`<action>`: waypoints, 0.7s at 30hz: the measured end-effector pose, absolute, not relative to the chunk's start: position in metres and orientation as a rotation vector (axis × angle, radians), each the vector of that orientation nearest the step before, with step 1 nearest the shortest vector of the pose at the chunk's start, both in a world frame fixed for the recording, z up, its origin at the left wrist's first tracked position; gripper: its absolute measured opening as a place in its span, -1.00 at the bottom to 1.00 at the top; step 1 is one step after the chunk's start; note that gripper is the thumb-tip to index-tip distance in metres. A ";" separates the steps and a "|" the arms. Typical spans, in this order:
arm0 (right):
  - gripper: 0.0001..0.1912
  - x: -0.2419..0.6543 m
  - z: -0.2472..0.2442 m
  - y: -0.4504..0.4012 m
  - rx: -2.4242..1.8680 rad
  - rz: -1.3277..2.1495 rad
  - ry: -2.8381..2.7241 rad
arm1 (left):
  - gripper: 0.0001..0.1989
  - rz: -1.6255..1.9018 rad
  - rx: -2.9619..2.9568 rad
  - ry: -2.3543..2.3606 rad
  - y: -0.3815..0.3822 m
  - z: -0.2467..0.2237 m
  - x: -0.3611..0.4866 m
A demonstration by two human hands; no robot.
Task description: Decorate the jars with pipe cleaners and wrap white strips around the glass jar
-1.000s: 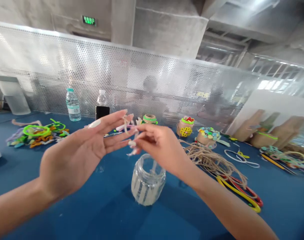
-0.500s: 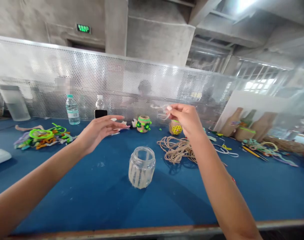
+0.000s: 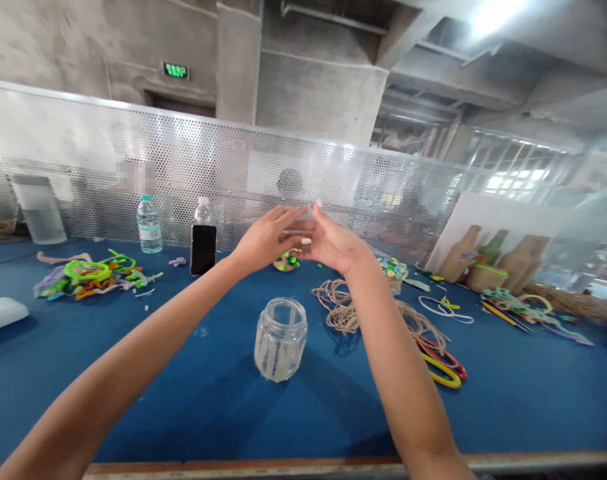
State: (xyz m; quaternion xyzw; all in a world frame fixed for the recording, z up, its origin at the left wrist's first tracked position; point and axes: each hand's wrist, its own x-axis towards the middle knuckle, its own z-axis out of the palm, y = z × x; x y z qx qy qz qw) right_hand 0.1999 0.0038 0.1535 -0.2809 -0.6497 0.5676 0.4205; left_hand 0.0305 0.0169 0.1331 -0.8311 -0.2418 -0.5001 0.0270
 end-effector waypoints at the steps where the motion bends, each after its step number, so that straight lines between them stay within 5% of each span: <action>1: -0.36 0.201 0.154 0.002 -0.715 1.434 -1.645 | -0.65 -1.572 -2.610 -0.769 0.020 0.134 0.033; 6: -0.33 0.209 0.153 0.001 -0.794 1.385 -1.688 | -0.75 -2.047 -2.751 -0.820 0.028 0.131 0.037; 17: -0.51 0.228 0.145 0.023 -0.947 1.322 -1.390 | -0.79 -2.377 -2.181 -0.922 0.041 0.122 0.027; 21: -0.35 0.218 0.139 0.030 -0.923 1.234 -1.185 | -0.73 -2.576 -2.144 -0.716 0.048 0.124 0.026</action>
